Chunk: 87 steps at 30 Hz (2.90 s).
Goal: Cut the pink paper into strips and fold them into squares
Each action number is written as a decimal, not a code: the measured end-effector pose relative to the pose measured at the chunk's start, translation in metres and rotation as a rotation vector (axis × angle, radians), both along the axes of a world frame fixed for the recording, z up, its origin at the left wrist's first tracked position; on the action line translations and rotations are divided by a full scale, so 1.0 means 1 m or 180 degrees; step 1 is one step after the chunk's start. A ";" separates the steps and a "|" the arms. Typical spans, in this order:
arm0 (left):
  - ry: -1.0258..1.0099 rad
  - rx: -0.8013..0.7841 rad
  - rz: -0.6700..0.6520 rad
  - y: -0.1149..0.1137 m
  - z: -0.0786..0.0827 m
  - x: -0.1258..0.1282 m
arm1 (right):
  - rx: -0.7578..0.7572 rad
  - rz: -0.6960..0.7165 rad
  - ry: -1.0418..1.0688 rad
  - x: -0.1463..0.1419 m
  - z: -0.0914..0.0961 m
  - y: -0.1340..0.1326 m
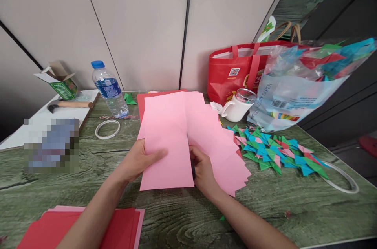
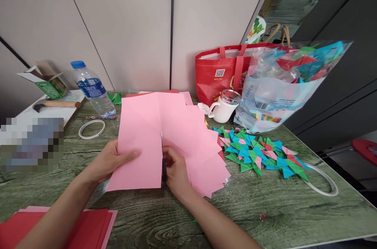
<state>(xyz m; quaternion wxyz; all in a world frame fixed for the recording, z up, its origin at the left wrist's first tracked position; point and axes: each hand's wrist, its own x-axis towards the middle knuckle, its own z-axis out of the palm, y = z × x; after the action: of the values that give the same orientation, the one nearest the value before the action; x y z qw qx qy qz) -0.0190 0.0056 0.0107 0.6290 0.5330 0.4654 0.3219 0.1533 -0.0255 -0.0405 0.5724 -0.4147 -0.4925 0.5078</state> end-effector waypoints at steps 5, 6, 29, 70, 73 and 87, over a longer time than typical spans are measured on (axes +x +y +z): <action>-0.0013 0.0019 0.0029 -0.001 0.000 0.000 | 0.0000 -0.0047 0.0011 -0.001 -0.002 0.000; -0.0021 0.0024 0.0027 -0.001 0.000 0.000 | 0.0000 -0.0059 0.0013 -0.001 -0.002 0.000; 0.0135 -0.0042 0.0469 0.002 0.003 -0.005 | 0.0249 0.0492 0.0193 -0.002 -0.006 0.002; 0.0212 0.0033 0.0417 0.000 0.006 -0.004 | 0.0235 0.0292 0.0011 -0.001 -0.008 0.001; 0.0195 0.0031 0.0410 0.000 0.007 -0.004 | 0.0235 0.0249 -0.0059 0.000 -0.010 0.001; 0.0181 0.0037 0.0418 -0.001 0.005 -0.006 | 0.0237 0.0178 -0.0102 0.000 -0.010 0.001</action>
<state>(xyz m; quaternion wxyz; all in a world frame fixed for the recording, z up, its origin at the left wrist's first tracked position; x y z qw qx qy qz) -0.0248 0.0051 0.0160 0.5899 0.5139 0.5151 0.3500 0.1534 -0.0240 -0.0509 0.5650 -0.3872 -0.5316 0.4982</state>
